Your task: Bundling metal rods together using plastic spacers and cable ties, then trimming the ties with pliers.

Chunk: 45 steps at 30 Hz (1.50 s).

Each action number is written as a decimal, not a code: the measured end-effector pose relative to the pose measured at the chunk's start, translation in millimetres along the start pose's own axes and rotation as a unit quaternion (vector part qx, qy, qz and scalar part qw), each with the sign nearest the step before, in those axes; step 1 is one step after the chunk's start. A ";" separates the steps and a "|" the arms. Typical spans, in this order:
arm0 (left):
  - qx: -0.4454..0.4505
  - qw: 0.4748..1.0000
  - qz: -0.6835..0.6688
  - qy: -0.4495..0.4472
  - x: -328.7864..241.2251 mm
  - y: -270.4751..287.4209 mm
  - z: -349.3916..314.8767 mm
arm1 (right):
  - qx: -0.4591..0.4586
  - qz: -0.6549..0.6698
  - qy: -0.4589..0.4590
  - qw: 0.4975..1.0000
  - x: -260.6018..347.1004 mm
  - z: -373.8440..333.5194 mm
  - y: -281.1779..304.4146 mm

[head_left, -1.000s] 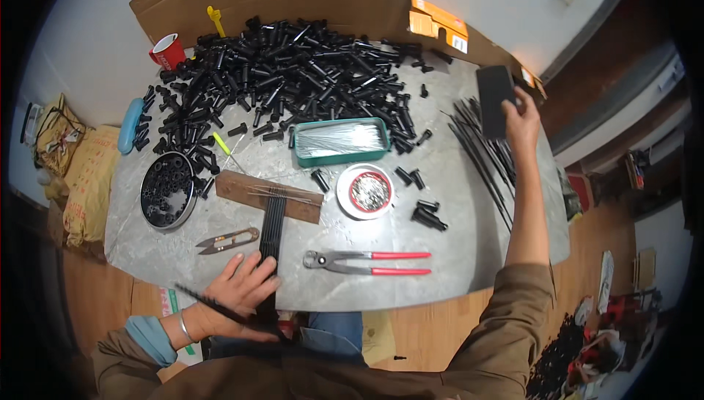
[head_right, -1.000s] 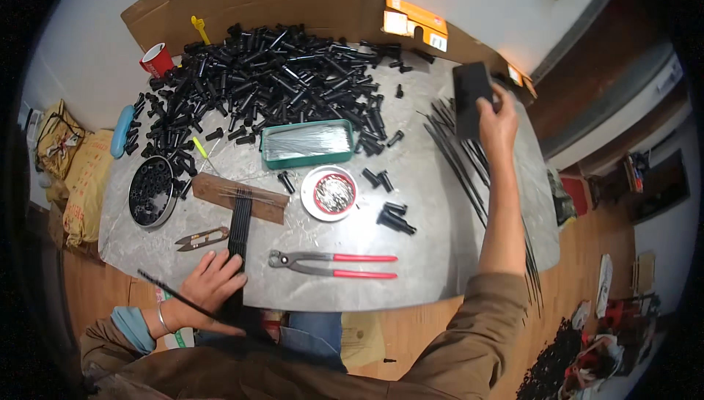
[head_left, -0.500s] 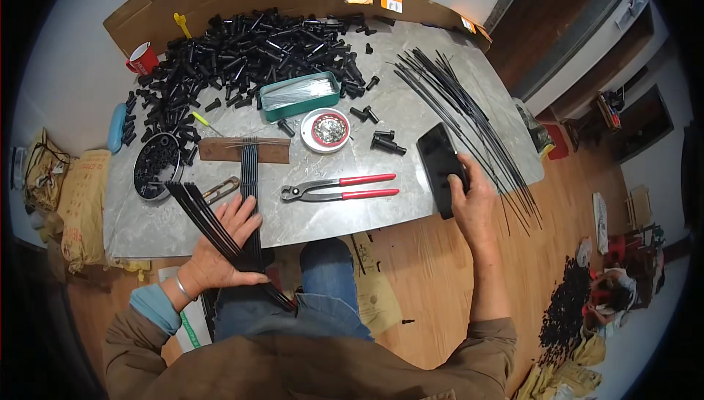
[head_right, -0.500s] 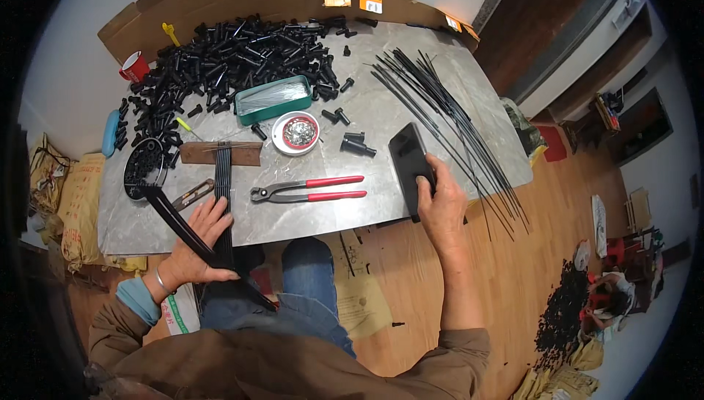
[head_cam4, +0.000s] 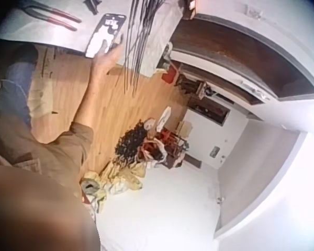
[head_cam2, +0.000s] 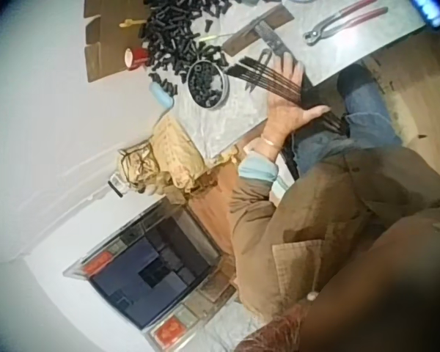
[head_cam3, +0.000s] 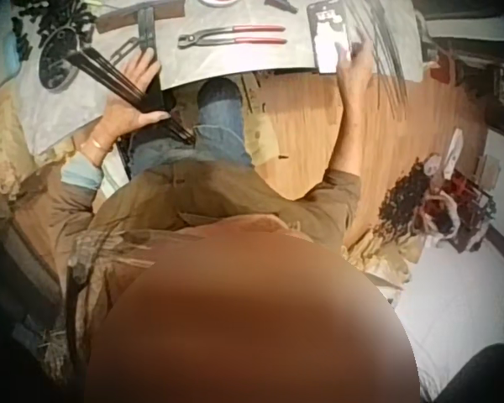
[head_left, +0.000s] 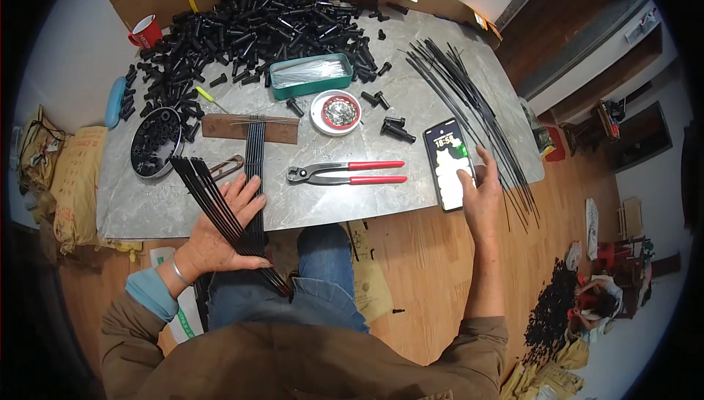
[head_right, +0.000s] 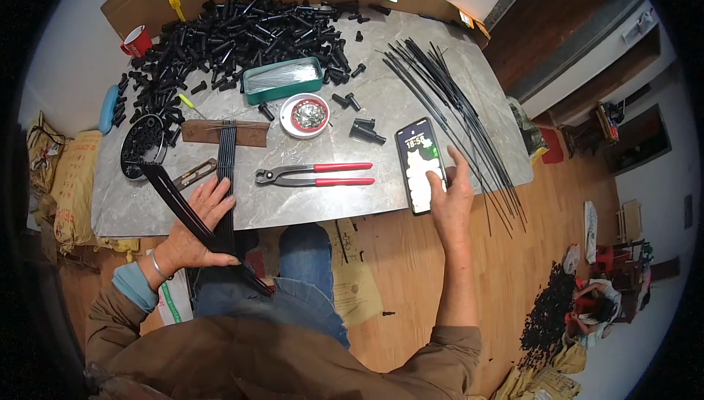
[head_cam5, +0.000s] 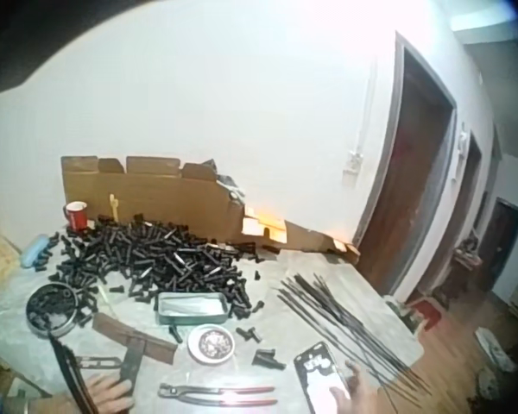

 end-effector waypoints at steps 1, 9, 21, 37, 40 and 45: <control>0.003 1.000 -0.003 0.001 0.5 -0.3 -0.7 | 0.003 -0.001 -0.003 1.000 -6.7 -0.1 -5.2; 0.023 1.000 -0.003 0.010 -0.9 -1.0 5.8 | -0.009 0.204 -0.052 0.978 -67.9 -8.8 -15.5; 0.026 1.000 -0.002 0.017 2.2 -5.8 7.0 | 0.010 -0.018 -0.036 0.999 -23.9 -34.4 -3.6; 0.035 0.999 -0.006 0.020 2.2 -6.2 7.6 | -0.020 -0.141 0.065 0.988 -4.4 -46.7 10.2; 0.042 0.999 -0.002 0.022 1.7 -5.8 7.3 | -0.005 -0.089 0.058 0.994 -3.3 -49.4 15.8; 0.042 0.999 -0.003 0.018 1.2 -7.5 9.0 | -0.005 -0.041 0.084 0.996 -5.1 -57.1 16.9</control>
Point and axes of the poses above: each hand's wrist, its own z-axis towards the middle knuckle, its own y-axis out of the back of the hand, x = y × z, the point moved 9 cm from there along z, towards the middle knuckle, and after that the axes turned 2 degrees about z, right-handed, at the moved point
